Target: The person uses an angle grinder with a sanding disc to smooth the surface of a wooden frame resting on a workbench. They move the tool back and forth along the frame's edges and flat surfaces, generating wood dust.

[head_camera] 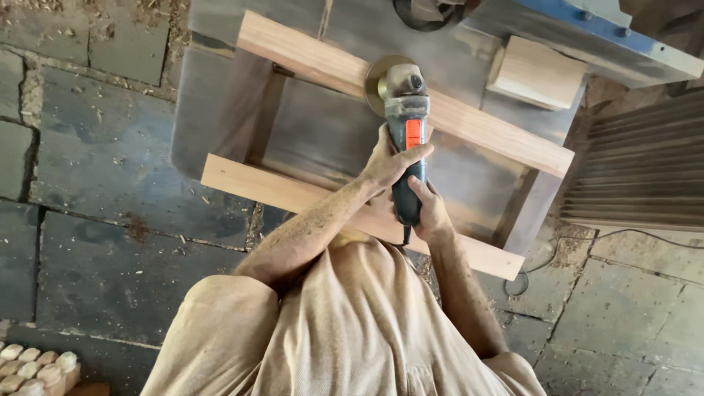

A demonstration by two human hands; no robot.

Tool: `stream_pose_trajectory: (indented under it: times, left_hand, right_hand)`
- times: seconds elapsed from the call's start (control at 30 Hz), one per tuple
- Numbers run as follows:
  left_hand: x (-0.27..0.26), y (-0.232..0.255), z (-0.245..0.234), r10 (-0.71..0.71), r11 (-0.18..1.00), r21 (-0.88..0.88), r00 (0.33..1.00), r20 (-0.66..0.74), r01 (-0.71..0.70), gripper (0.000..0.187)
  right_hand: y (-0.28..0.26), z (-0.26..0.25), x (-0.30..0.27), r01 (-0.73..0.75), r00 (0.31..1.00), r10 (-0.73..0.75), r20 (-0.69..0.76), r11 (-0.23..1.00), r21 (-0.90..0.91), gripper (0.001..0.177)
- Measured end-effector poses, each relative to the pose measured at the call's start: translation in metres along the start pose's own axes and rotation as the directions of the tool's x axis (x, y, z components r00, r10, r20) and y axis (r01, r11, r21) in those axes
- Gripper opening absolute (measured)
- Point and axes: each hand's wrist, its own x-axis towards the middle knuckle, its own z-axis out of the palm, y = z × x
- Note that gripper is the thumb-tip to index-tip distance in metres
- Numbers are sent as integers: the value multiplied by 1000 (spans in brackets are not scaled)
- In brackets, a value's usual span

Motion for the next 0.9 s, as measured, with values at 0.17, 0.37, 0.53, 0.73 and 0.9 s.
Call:
stream_pose_trajectory:
  times: [0.17,0.37,0.53,0.73,0.9]
  left_hand:
    - [4,-25,30,108,994,17,993,58,-109,77]
    - [14,-63,70,-51,999,6,990,133,51,76]
    - [12,-85,105,-62,996,79,976,211,46,81]
    - [11,-105,151,44,976,189,955,292,-103,89]
    - [7,-89,132,40,982,168,966,256,-85,78]
  right_hand:
    - [-1,-33,-12,-17,997,19,-70,1000,16,39]
    - [4,-80,-28,39,994,-28,-106,994,99,40]
    - [12,-115,-49,104,981,-77,-175,984,147,41]
    - [24,-154,-71,173,969,-118,-219,951,255,43]
    - [32,-138,-62,102,975,-33,-220,945,312,46]
